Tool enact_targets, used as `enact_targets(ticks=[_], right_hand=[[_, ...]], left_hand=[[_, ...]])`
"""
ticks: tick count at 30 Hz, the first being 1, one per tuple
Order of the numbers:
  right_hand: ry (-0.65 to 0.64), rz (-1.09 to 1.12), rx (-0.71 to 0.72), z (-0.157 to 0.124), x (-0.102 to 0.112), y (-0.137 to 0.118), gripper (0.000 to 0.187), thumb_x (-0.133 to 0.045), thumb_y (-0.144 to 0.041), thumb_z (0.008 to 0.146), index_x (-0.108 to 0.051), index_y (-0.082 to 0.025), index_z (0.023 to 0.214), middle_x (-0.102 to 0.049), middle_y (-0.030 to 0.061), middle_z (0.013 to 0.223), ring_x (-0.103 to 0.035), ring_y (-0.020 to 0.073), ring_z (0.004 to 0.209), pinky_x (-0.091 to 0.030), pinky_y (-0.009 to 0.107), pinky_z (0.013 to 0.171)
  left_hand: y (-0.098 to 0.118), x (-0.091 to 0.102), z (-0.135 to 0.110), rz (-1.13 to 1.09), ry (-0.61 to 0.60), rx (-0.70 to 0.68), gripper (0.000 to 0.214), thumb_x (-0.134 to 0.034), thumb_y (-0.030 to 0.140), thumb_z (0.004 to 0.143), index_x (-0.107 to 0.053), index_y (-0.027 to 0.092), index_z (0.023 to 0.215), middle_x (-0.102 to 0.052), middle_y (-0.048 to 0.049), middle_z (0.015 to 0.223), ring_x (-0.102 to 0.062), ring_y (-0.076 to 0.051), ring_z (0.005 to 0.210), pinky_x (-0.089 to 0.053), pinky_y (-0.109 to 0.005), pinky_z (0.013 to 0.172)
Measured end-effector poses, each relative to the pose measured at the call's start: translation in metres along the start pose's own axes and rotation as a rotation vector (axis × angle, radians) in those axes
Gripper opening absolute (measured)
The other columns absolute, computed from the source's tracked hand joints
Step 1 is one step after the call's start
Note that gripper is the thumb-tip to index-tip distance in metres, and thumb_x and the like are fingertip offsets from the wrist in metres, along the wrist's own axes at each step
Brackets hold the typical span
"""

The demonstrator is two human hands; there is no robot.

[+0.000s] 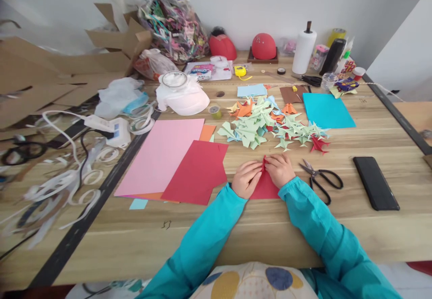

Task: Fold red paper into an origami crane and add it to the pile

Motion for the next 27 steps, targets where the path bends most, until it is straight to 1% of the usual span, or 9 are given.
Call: enact_targets(ticks=[4,8,13,19,21,24,27], right_hand=[[0.007,0.004,-0.017,0.000,0.002,0.001,0.021,-0.046,-0.023,0.084,-0.066,-0.023,0.090,-0.064,0.0023,0.107,-0.047,0.0190,0.107,-0.022,0.041,0.098],[-0.006,-0.006,-0.041,0.000,0.002,0.002,0.023,-0.044,-0.026,0.085,-0.064,-0.022,0.096,-0.062,0.0037,0.110,-0.045,0.0209,0.110,-0.021,0.043,0.098],[-0.020,-0.019,-0.057,0.000,0.001,0.003,0.026,-0.043,-0.027,0.085,-0.063,-0.020,0.100,-0.061,0.0050,0.111,-0.043,0.0225,0.112,-0.020,0.044,0.099],[-0.024,-0.019,-0.051,0.001,0.002,0.005,0.026,-0.043,-0.028,0.085,-0.064,-0.022,0.099,-0.060,0.0038,0.112,-0.042,0.0221,0.112,-0.022,0.042,0.098],[-0.023,-0.004,-0.049,0.003,0.002,0.006,0.026,-0.041,-0.026,0.086,-0.065,-0.022,0.097,-0.061,0.0041,0.111,-0.044,0.0205,0.110,-0.025,0.040,0.096],[-0.029,0.021,-0.039,0.004,0.001,0.009,0.027,-0.041,-0.025,0.086,-0.066,-0.023,0.095,-0.061,0.0045,0.111,-0.045,0.0195,0.108,-0.028,0.039,0.093],[-0.038,0.040,-0.033,0.005,0.001,0.012,0.025,-0.042,-0.025,0.085,-0.066,-0.024,0.093,-0.060,0.0042,0.111,-0.046,0.0198,0.108,-0.029,0.039,0.092]], left_hand=[[-0.002,-0.006,-0.001,0.007,-0.031,-0.025,0.021,-0.045,0.021,0.082,-0.066,0.019,0.087,-0.065,-0.0062,0.100,-0.052,-0.019,0.102,-0.046,-0.040,0.088],[-0.004,-0.010,-0.001,0.033,-0.063,-0.051,0.020,-0.045,0.021,0.083,-0.065,0.018,0.086,-0.064,-0.0067,0.100,-0.053,-0.019,0.099,-0.047,-0.039,0.086],[-0.004,-0.012,-0.001,0.099,-0.132,-0.048,0.024,-0.044,0.022,0.083,-0.063,0.019,0.096,-0.063,-0.0065,0.102,-0.052,-0.019,0.100,-0.045,-0.039,0.088],[-0.002,-0.017,0.000,0.213,-0.214,-0.037,0.031,-0.043,0.024,0.084,-0.057,0.017,0.109,-0.057,-0.0076,0.116,-0.045,-0.023,0.111,-0.039,-0.042,0.093],[-0.003,-0.019,-0.001,0.215,-0.239,-0.024,0.031,-0.041,0.024,0.084,-0.057,0.018,0.111,-0.057,-0.0074,0.116,-0.044,-0.022,0.112,-0.038,-0.043,0.094],[-0.005,-0.019,-0.001,0.192,-0.241,0.003,0.032,-0.040,0.025,0.085,-0.057,0.020,0.111,-0.058,-0.0059,0.115,-0.045,-0.022,0.111,-0.038,-0.043,0.094],[-0.009,-0.018,-0.001,0.143,-0.246,0.019,0.031,-0.040,0.025,0.085,-0.058,0.022,0.110,-0.058,-0.0040,0.115,-0.045,-0.021,0.111,-0.039,-0.042,0.094]])
Point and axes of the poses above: each hand's wrist, its own z-axis towards the middle knuckle, its own x-axis out of the back of the hand, y = z × x, the point moved 6 cm from there along z, towards the middle knuckle
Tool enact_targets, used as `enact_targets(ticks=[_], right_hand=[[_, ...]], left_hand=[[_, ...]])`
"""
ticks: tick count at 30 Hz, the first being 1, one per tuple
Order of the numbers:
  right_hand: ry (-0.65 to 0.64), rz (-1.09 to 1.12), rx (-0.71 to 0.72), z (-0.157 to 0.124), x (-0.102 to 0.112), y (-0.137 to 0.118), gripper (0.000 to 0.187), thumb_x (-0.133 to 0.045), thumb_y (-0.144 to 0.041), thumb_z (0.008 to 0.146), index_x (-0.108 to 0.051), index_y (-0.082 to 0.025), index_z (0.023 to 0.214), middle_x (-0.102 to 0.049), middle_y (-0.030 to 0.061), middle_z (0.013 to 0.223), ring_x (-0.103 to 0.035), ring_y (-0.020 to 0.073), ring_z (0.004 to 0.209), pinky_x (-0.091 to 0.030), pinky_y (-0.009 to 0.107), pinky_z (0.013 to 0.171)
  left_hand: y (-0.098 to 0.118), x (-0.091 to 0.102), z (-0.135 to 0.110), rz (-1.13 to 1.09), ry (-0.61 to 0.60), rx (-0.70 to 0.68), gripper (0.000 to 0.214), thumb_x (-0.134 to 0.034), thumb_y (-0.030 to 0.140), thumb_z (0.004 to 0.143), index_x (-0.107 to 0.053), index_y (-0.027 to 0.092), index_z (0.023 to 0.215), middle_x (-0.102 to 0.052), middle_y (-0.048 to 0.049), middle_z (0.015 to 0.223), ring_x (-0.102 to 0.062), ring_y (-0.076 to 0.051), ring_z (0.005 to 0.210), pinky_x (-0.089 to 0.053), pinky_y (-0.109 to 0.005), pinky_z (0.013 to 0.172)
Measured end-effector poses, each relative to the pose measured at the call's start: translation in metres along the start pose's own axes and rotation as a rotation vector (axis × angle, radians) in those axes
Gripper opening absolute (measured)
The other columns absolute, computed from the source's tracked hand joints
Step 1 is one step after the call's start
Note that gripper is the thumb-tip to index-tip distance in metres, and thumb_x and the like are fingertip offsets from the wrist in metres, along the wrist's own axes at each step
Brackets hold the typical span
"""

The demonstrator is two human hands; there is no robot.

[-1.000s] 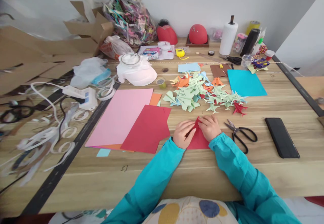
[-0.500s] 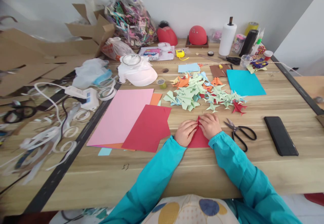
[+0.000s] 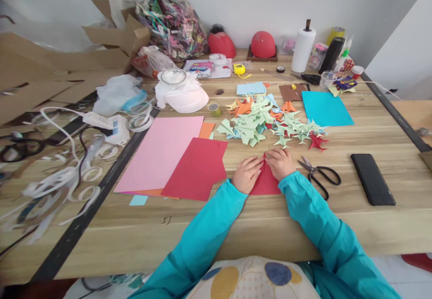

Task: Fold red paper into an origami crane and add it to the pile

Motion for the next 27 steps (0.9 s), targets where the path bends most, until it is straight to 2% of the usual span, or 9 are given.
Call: enact_targets(ticks=[8,15,20,27], right_hand=[[0.019,0.032,-0.005,0.000,0.000,0.002,0.025,-0.043,-0.026,0.085,-0.066,-0.022,0.096,-0.061,0.0050,0.111,-0.046,0.0202,0.108,-0.029,0.039,0.092],[0.021,0.024,0.002,-0.001,0.001,0.001,0.026,-0.042,-0.027,0.086,-0.065,-0.021,0.097,-0.061,0.0048,0.112,-0.046,0.0199,0.108,-0.029,0.038,0.092],[0.002,-0.009,-0.003,0.000,0.001,-0.002,0.031,-0.040,-0.025,0.086,-0.057,-0.017,0.111,-0.059,0.0067,0.113,-0.045,0.0197,0.108,-0.028,0.037,0.094],[-0.039,-0.156,-0.010,-0.002,-0.004,-0.005,0.035,-0.043,-0.022,0.083,-0.054,-0.025,0.116,-0.049,0.0069,0.125,-0.035,0.0242,0.117,-0.025,0.041,0.095]], left_hand=[[-0.013,-0.001,0.001,-0.104,-0.069,-0.057,0.031,-0.041,0.024,0.084,-0.060,0.022,0.108,-0.057,-0.0021,0.118,-0.045,-0.021,0.112,-0.040,-0.041,0.094],[-0.011,-0.004,-0.001,-0.031,-0.056,-0.069,0.030,-0.042,0.024,0.084,-0.060,0.023,0.108,-0.057,-0.0021,0.117,-0.045,-0.021,0.112,-0.039,-0.041,0.094],[-0.005,-0.003,-0.001,0.018,-0.053,-0.074,0.030,-0.042,0.025,0.084,-0.059,0.021,0.108,-0.058,-0.0040,0.116,-0.044,-0.023,0.112,-0.039,-0.043,0.093],[-0.002,-0.002,-0.001,0.061,-0.084,-0.082,0.031,-0.041,0.025,0.084,-0.059,0.019,0.108,-0.056,-0.0053,0.118,-0.042,-0.023,0.114,-0.038,-0.043,0.093]])
Point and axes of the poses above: each hand's wrist, its own z-axis towards the middle knuckle, its own x-axis out of the back of the hand, y = z × x, the point moved 6 cm from there along z, towards the middle knuckle
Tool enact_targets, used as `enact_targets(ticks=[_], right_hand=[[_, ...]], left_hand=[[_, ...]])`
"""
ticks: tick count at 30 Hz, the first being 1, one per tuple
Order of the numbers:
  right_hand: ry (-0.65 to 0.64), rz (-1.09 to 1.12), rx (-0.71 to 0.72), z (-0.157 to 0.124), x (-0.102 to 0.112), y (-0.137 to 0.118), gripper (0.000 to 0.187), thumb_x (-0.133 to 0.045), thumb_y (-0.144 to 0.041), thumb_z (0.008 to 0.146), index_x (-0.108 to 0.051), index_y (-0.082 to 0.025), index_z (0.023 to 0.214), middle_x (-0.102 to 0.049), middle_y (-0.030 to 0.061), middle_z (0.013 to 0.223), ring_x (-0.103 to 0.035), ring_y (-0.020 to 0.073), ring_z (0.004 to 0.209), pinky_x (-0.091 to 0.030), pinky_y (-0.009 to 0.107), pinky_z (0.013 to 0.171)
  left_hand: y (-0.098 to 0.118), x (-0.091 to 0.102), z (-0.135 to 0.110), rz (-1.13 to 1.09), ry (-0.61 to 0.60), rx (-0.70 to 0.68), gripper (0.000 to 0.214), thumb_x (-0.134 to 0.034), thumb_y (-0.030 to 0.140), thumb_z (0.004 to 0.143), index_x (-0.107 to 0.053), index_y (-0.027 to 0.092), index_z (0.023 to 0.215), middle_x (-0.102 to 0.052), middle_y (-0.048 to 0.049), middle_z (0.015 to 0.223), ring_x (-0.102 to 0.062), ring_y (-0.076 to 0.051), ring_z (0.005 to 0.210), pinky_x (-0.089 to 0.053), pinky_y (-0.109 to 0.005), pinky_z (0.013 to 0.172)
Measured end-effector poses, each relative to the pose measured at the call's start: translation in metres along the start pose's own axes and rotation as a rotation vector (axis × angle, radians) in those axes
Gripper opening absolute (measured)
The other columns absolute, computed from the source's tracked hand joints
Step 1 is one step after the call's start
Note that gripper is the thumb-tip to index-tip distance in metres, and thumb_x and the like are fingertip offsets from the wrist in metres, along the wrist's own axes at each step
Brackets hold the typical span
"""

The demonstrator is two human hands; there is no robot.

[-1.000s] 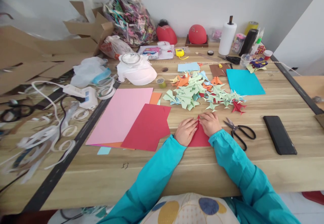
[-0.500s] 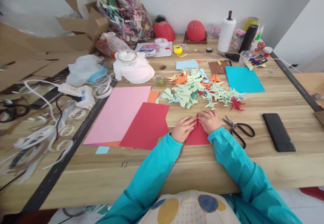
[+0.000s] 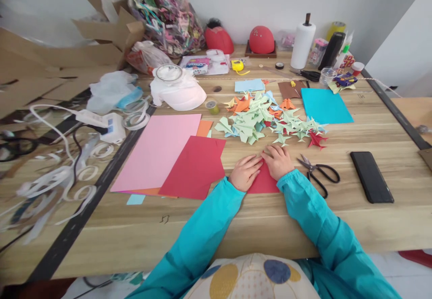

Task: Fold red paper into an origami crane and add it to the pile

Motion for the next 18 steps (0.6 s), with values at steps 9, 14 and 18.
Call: enact_targets(ticks=[9,14,18], right_hand=[[-0.046,-0.049,-0.017,0.0001,-0.0004,-0.0007,0.037,-0.038,-0.022,0.085,-0.049,-0.026,0.121,-0.046,0.0067,0.128,-0.031,0.0248,0.119,-0.023,0.043,0.096],[-0.048,-0.054,-0.019,-0.0001,-0.0012,-0.0009,0.037,-0.038,-0.022,0.085,-0.049,-0.026,0.120,-0.045,0.0068,0.128,-0.031,0.0249,0.119,-0.023,0.044,0.096],[-0.049,-0.058,-0.018,0.0000,-0.0018,-0.0010,0.038,-0.037,-0.022,0.086,-0.048,-0.024,0.122,-0.045,0.0077,0.128,-0.031,0.0251,0.119,-0.023,0.043,0.096]], left_hand=[[0.0022,0.0009,-0.0004,0.033,0.022,-0.006,0.034,-0.042,0.025,0.083,-0.055,0.014,0.113,-0.055,-0.0076,0.120,-0.043,-0.023,0.113,-0.038,-0.042,0.094],[0.0027,0.0007,-0.0004,0.048,0.016,-0.006,0.033,-0.042,0.024,0.083,-0.055,0.014,0.112,-0.055,-0.0085,0.119,-0.042,-0.023,0.113,-0.038,-0.041,0.094],[0.0021,0.0003,-0.0002,0.062,0.021,-0.008,0.033,-0.043,0.025,0.083,-0.056,0.014,0.111,-0.056,-0.0078,0.118,-0.043,-0.023,0.113,-0.038,-0.041,0.094]])
Point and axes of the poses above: each hand's wrist, its own z-axis towards the middle knuckle, its own x-axis out of the back of the hand, y = z × x, the point moved 6 cm from there along z, towards the middle knuckle
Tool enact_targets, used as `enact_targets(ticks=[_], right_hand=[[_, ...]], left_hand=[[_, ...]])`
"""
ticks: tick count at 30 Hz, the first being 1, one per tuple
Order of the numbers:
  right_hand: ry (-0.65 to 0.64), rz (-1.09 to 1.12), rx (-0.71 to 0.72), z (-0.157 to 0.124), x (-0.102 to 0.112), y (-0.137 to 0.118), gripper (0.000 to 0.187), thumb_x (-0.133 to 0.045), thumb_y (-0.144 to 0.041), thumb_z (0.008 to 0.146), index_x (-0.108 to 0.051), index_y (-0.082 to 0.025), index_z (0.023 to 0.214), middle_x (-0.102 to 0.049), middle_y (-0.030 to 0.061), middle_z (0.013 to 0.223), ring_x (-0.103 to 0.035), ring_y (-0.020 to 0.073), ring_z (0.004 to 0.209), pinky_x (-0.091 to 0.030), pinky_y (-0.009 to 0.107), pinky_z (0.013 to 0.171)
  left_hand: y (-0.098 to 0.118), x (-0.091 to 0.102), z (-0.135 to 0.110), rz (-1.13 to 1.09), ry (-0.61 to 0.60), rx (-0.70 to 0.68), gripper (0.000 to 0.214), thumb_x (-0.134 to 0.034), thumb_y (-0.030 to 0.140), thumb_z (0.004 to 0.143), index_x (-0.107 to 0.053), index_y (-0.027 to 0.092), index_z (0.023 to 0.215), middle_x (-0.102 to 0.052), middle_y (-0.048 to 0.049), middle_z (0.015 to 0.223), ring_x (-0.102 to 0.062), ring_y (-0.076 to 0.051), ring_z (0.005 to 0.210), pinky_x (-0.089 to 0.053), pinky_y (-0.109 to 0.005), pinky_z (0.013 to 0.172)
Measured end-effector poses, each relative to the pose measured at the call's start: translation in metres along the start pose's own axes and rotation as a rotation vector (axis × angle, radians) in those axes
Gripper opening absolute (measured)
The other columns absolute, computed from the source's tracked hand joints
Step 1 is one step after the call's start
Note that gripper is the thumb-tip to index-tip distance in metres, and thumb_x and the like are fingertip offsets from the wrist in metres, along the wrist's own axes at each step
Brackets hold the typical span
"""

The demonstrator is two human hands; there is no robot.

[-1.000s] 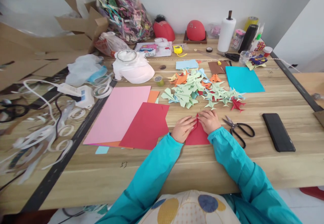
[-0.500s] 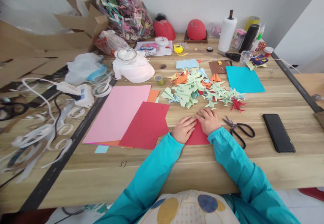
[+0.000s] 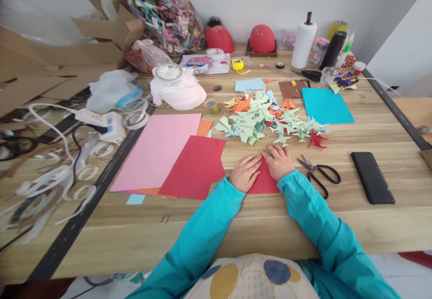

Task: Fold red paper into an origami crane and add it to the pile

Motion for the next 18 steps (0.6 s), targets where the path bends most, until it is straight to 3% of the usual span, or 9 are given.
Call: enact_targets(ticks=[10,18], right_hand=[[-0.026,0.001,-0.030,0.0023,0.0051,-0.0013,0.042,-0.035,-0.026,0.086,-0.041,-0.015,0.127,-0.045,0.0108,0.128,-0.031,0.0233,0.119,-0.023,0.040,0.097],[-0.036,0.002,-0.022,0.0018,0.0052,-0.0022,0.039,-0.035,-0.023,0.086,-0.045,-0.019,0.124,-0.045,0.0079,0.129,-0.030,0.0241,0.120,-0.022,0.041,0.096]], left_hand=[[0.0000,0.0011,0.0006,-0.010,0.011,-0.006,0.031,-0.043,0.025,0.083,-0.058,0.015,0.108,-0.056,-0.0056,0.118,-0.044,-0.023,0.111,-0.039,-0.041,0.092],[-0.0008,-0.0006,0.0004,-0.028,-0.012,-0.001,0.031,-0.042,0.025,0.083,-0.058,0.016,0.109,-0.056,-0.0061,0.119,-0.043,-0.023,0.113,-0.038,-0.042,0.093]])
Point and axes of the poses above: each hand's wrist, its own z-axis towards the middle knuckle, its own x-axis out of the back of the hand, y = z × x, the point moved 6 cm from there along z, towards the middle knuckle
